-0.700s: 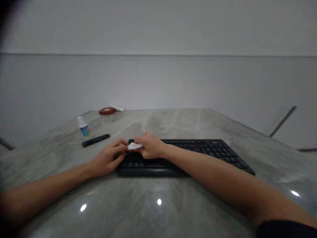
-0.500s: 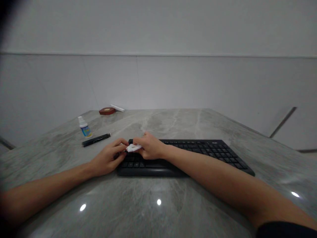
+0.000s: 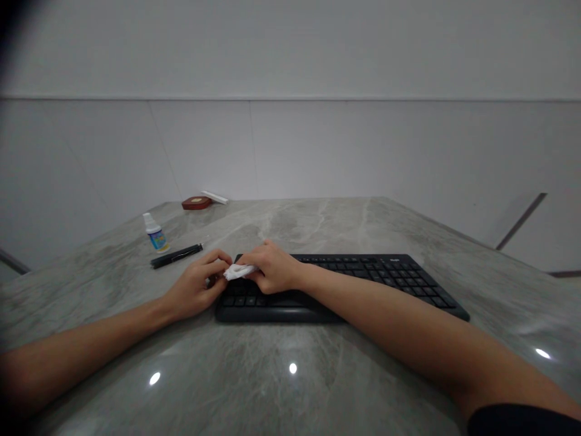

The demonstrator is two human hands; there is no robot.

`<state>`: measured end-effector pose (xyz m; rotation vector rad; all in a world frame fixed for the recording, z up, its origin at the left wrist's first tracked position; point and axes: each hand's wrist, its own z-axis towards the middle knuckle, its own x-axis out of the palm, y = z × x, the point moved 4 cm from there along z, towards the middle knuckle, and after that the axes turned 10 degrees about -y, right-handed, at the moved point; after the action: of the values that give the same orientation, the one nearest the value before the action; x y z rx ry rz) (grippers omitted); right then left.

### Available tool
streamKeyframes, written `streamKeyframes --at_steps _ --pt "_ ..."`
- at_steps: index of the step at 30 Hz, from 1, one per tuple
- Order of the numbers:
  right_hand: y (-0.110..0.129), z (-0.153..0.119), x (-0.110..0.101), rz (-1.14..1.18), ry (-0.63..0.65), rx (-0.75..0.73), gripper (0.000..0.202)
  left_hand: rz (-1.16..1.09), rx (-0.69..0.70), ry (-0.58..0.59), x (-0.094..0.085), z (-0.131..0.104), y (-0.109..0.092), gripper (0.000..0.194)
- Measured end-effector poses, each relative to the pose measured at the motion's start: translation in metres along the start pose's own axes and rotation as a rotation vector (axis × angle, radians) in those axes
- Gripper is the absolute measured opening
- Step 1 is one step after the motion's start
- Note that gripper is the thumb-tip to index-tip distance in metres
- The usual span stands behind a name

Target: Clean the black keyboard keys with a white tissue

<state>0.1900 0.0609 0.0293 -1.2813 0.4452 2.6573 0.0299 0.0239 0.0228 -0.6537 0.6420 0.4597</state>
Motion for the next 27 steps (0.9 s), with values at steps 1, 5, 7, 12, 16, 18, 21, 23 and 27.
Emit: streamKeyframes --at_steps 1,5,7,12,16,18,21,23,27 --pt "-0.0014 0.0001 0.0 -0.015 -0.007 0.017 0.03 0.001 -0.004 -0.003 -0.0002 -0.0002 0.0007 0.017" --pt "-0.0072 0.0011 0.0009 -0.041 -0.039 0.106 0.028 0.002 -0.028 -0.008 -0.0002 -0.0009 0.0035 0.018" --pt "-0.0073 0.0015 0.0018 -0.028 -0.033 0.113 0.026 -0.002 -0.032 -0.006 0.0001 -0.0012 0.004 0.019" --pt "-0.0045 0.0023 0.0011 -0.005 -0.039 0.098 0.025 -0.004 -0.036 -0.009 0.0002 -0.0015 0.004 0.018" --pt "-0.0015 0.0026 0.0016 0.015 -0.001 0.079 0.024 0.004 -0.034 -0.009 0.0002 -0.0002 0.004 0.017" --pt "-0.001 0.0028 0.0021 0.01 0.008 0.08 0.024 0.008 -0.032 -0.01 0.0003 0.0004 0.0041 0.017" --pt "-0.002 0.0031 0.0015 -0.016 -0.028 0.102 0.024 0.004 -0.035 -0.014 0.0 0.0003 0.0044 0.018" --pt "-0.0024 0.003 0.0019 -0.013 -0.033 0.102 0.024 0.006 -0.031 -0.015 -0.0003 -0.0002 0.0039 0.018" --pt "-0.0036 0.003 0.002 -0.033 -0.021 0.106 0.021 0.008 -0.03 -0.015 -0.0008 -0.0003 0.0028 0.018"
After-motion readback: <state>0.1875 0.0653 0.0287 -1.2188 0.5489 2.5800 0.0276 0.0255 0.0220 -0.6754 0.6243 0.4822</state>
